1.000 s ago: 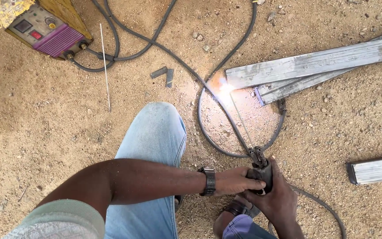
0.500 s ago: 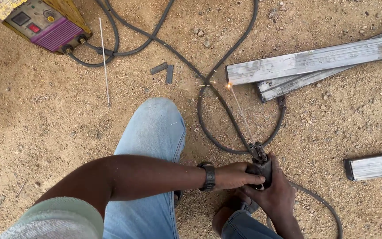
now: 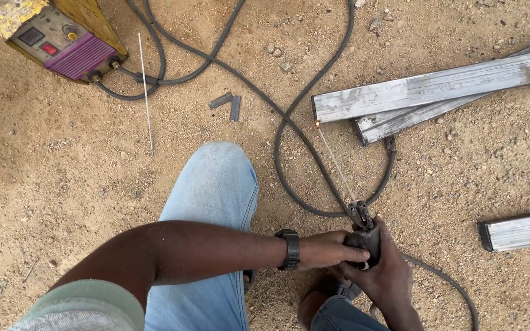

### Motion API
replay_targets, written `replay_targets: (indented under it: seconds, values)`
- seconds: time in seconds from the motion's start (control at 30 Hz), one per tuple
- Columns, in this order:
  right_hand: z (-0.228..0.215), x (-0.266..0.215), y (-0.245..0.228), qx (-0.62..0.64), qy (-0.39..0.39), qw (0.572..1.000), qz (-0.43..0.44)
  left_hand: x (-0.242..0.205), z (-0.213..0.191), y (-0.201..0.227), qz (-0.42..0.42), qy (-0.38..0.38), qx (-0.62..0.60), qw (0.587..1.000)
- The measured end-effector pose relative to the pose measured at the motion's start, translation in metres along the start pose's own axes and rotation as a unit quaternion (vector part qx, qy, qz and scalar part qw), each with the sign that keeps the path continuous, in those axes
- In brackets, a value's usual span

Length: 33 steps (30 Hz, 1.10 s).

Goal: The person welds long metal bars laid on sandy ground using an arc welding electrode holder, striking arcs that produce sparks at the bar joints. Between welds the person repositions the bars, adjusts their alignment, and handles the welding rod and holder.

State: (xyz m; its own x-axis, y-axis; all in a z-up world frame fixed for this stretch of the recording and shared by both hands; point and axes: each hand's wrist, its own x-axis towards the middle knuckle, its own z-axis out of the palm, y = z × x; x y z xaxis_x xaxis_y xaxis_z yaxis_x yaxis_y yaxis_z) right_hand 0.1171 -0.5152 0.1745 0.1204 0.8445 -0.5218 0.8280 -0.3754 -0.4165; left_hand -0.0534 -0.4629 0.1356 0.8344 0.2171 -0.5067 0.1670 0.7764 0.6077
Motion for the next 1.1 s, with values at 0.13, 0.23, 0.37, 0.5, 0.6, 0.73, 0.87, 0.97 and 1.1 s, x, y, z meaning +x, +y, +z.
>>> replay_targets:
  seconds: [0.13,0.23,0.37,0.5,0.6,0.73,0.87,0.97,1.1]
  values:
    - [-0.001,-0.001,-0.004,0.003,-0.007,1.0,0.012,-0.004,0.001,0.003,-0.021,0.011,-0.018,1.0]
    - [-0.002,0.001,-0.008,-0.01,-0.016,0.999,0.027,-0.007,0.001,0.006,-0.022,0.019,-0.012,1.0]
    - [-0.001,0.002,-0.011,0.0,-0.001,1.0,0.015,-0.004,-0.001,0.003,-0.024,0.033,-0.007,0.999]
    - [0.001,0.005,-0.01,-0.01,0.008,1.0,0.002,0.001,-0.006,-0.003,-0.022,0.048,0.012,0.999]
    - [0.0,0.005,-0.013,0.013,0.014,1.0,-0.005,0.003,-0.007,-0.004,-0.011,0.05,0.021,0.998]
    - [0.0,0.005,-0.01,0.021,0.017,0.999,-0.02,-0.001,-0.004,0.0,-0.005,0.048,0.009,0.999]
    - [-0.001,0.005,-0.013,0.009,0.025,0.999,-0.029,-0.002,-0.004,0.004,-0.009,0.044,-0.016,0.999]
    - [-0.003,0.005,-0.013,0.011,0.028,0.999,-0.035,0.001,-0.006,0.003,-0.025,0.052,0.002,0.998]
    - [-0.006,0.002,-0.002,0.024,0.018,0.998,-0.061,-0.002,-0.002,-0.003,-0.013,0.029,0.031,0.999]
